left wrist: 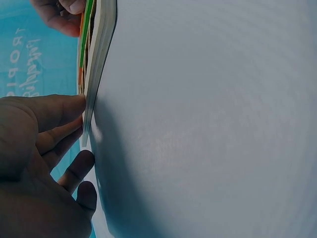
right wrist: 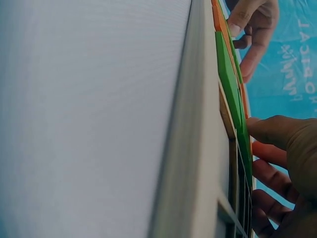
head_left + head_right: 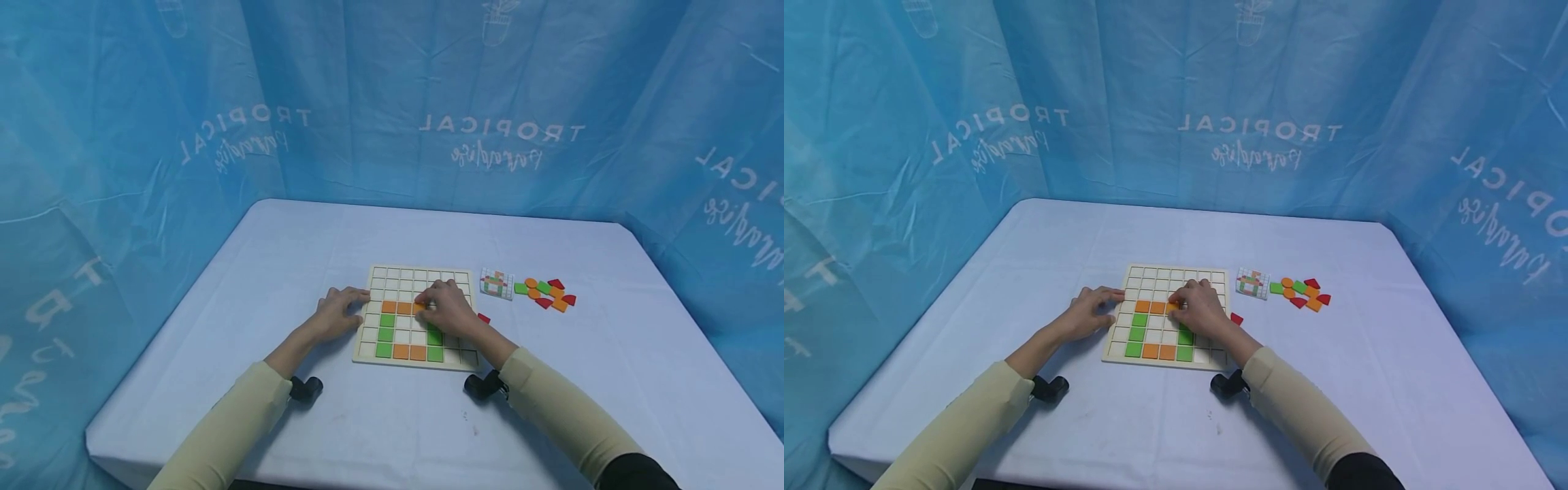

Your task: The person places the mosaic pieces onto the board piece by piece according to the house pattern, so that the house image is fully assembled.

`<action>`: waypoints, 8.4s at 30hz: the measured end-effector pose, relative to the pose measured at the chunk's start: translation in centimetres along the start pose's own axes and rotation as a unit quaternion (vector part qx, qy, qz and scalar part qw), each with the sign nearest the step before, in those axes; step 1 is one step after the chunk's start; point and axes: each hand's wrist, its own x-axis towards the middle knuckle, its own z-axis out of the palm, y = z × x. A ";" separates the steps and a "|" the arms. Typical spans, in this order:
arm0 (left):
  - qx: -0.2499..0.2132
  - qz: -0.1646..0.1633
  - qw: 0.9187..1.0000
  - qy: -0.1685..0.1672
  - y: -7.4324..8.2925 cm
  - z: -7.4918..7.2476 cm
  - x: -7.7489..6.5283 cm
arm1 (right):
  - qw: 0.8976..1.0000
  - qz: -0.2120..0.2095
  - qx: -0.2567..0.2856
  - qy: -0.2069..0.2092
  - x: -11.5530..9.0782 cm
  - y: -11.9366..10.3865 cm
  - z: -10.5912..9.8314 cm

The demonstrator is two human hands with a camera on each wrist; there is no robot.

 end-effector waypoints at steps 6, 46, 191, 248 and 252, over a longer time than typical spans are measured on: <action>0.001 -0.001 1.000 -0.003 0.0 0.0 0.1 | 0.999 0.016 0.039 0.010 -0.2 0.5 -0.3; -0.004 0.000 1.000 -0.003 -0.1 0.1 -0.2 | 0.957 0.283 0.007 0.067 -13.6 16.4 -11.4; -0.006 0.006 1.000 -0.002 0.4 0.0 -0.2 | 0.964 0.257 0.007 0.072 -11.0 16.4 -10.0; -0.015 0.006 1.000 -0.004 0.0 -0.3 -0.4 | 0.993 0.069 0.036 0.091 -3.9 3.1 -4.1; -0.012 0.008 1.000 -0.005 0.0 -0.5 -0.5 | 0.996 0.040 0.043 0.072 -2.2 0.1 -2.5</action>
